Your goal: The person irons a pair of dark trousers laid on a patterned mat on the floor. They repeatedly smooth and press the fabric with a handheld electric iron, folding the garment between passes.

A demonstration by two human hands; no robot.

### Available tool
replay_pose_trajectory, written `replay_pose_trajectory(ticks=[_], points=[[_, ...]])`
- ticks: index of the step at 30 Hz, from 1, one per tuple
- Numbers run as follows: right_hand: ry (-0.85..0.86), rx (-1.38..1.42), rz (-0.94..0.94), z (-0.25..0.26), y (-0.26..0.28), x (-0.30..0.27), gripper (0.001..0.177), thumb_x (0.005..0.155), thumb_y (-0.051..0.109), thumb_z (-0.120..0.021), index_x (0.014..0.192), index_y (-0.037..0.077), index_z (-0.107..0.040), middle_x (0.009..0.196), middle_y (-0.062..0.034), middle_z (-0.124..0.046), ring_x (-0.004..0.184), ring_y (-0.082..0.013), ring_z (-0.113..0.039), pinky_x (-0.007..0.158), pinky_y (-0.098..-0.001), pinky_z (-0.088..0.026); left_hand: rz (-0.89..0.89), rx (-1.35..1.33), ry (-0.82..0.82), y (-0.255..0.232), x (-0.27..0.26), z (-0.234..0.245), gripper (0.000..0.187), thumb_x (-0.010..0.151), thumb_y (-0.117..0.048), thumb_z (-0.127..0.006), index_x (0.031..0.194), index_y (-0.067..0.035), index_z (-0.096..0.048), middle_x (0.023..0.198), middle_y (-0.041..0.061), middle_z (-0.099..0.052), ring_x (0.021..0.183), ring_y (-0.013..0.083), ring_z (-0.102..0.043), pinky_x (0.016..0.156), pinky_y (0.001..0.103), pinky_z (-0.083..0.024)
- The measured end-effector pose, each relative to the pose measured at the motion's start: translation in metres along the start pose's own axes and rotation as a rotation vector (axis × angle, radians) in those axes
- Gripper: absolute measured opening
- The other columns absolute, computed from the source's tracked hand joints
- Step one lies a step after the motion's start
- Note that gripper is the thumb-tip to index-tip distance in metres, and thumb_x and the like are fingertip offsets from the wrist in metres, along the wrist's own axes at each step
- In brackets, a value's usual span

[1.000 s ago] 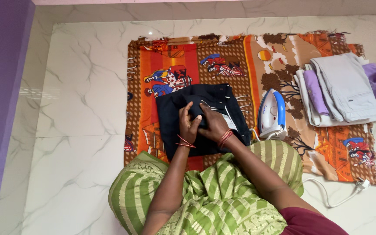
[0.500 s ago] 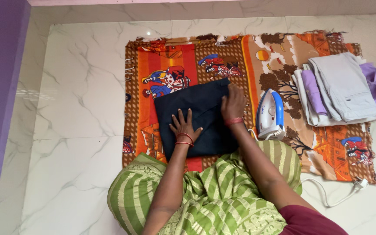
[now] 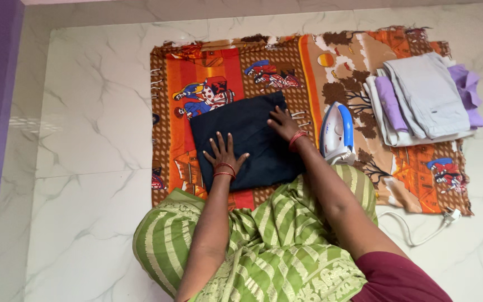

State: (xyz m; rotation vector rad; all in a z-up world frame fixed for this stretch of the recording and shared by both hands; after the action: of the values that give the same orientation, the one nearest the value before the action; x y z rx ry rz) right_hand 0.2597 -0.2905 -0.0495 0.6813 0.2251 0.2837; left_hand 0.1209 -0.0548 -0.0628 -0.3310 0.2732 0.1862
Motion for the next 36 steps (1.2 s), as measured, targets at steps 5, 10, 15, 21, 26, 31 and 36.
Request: replay_pose_trajectory(ticks=[5, 10, 15, 21, 26, 31, 36], points=[[-0.246, 0.048, -0.153, 0.081, -0.055, -0.085, 0.044, 0.091, 0.036, -0.069, 0.127, 0.012, -0.07, 0.119, -0.0146, -0.074, 0.108, -0.0308, -0.073, 0.094, -0.0412, -0.056, -0.01, -0.078, -0.153, 0.021, 0.011, -0.001, 0.083, 0.091, -0.049, -0.067, 0.159, -0.022, -0.03, 0.171, 0.014, -0.006, 0.157, 0.0386, -0.007, 0.119, 0.07, -0.013], [-0.017, -0.224, -0.391, 0.08, -0.06, -0.149, 0.048, 0.091, 0.053, -0.075, 0.11, 0.008, -0.077, 0.104, -0.0167, -0.076, 0.101, -0.0349, -0.072, 0.09, -0.0438, -0.055, 0.136, -0.202, -0.366, 0.057, -0.005, 0.027, 0.052, 0.093, -0.03, -0.071, 0.142, -0.015, -0.059, 0.161, 0.018, -0.037, 0.148, 0.0408, -0.034, 0.119, 0.057, -0.032], [0.159, -0.407, -0.379, 0.044, -0.05, -0.156, 0.053, 0.078, 0.053, -0.082, 0.106, 0.008, -0.078, 0.108, -0.0195, -0.076, 0.102, -0.0358, -0.072, 0.089, -0.0448, -0.056, 0.356, -0.259, -0.002, 0.075, -0.044, 0.029, 0.047, 0.098, -0.04, -0.064, 0.14, -0.018, -0.064, 0.157, 0.017, -0.046, 0.143, 0.0388, -0.048, 0.117, 0.055, -0.043], [0.16, -0.607, -0.416, 0.03, -0.049, -0.135, 0.026, 0.09, 0.025, -0.067, 0.109, 0.009, -0.078, 0.116, -0.0185, -0.073, 0.106, -0.0365, -0.071, 0.086, -0.0485, -0.058, 0.305, 0.149, 0.299, 0.053, -0.083, -0.001, 0.098, 0.09, -0.061, -0.068, 0.164, -0.024, -0.015, 0.17, 0.012, -0.007, 0.154, 0.0384, -0.019, 0.119, 0.063, -0.022], [-0.465, -0.425, -0.315, 0.106, -0.012, -0.16, 0.024, 0.09, 0.012, -0.066, 0.112, 0.012, -0.074, 0.114, -0.0173, -0.071, 0.106, -0.0376, -0.068, 0.092, -0.048, -0.052, 0.301, 0.185, 0.289, 0.059, -0.078, -0.018, 0.098, 0.095, -0.054, -0.065, 0.166, -0.023, -0.006, 0.173, 0.01, 0.004, 0.159, 0.0353, -0.005, 0.123, 0.064, -0.014], [-0.827, -0.29, -0.602, 0.2, -0.063, -0.193, 0.036, 0.074, 0.008, -0.074, 0.11, 0.009, -0.073, 0.112, -0.0114, -0.068, 0.106, -0.0286, -0.065, 0.094, -0.0458, -0.046, 0.247, 0.122, 0.241, 0.051, -0.086, -0.023, 0.096, 0.095, -0.051, -0.065, 0.166, -0.02, -0.009, 0.174, 0.011, 0.003, 0.159, 0.0343, -0.004, 0.124, 0.062, -0.012], [-0.438, 0.118, -0.841, 0.167, -0.136, -0.177, 0.04, 0.073, 0.02, -0.084, 0.108, 0.003, -0.073, 0.102, -0.016, -0.072, 0.094, -0.0305, -0.069, 0.086, -0.0445, -0.05, 0.25, 0.082, 0.325, 0.045, -0.094, -0.03, 0.096, 0.094, -0.052, -0.066, 0.166, -0.024, -0.009, 0.174, 0.008, 0.005, 0.159, 0.0354, -0.002, 0.126, 0.059, -0.011]])
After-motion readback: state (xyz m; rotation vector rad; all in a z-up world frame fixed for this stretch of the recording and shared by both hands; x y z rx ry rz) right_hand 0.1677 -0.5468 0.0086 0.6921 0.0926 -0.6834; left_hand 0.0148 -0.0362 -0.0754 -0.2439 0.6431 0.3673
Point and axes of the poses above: each hand's wrist, its own x-axis towards the middle knuckle, its own z-axis out of the back of the hand, y = z × x, the point moved 9 cm from there along x, towards the middle knuckle
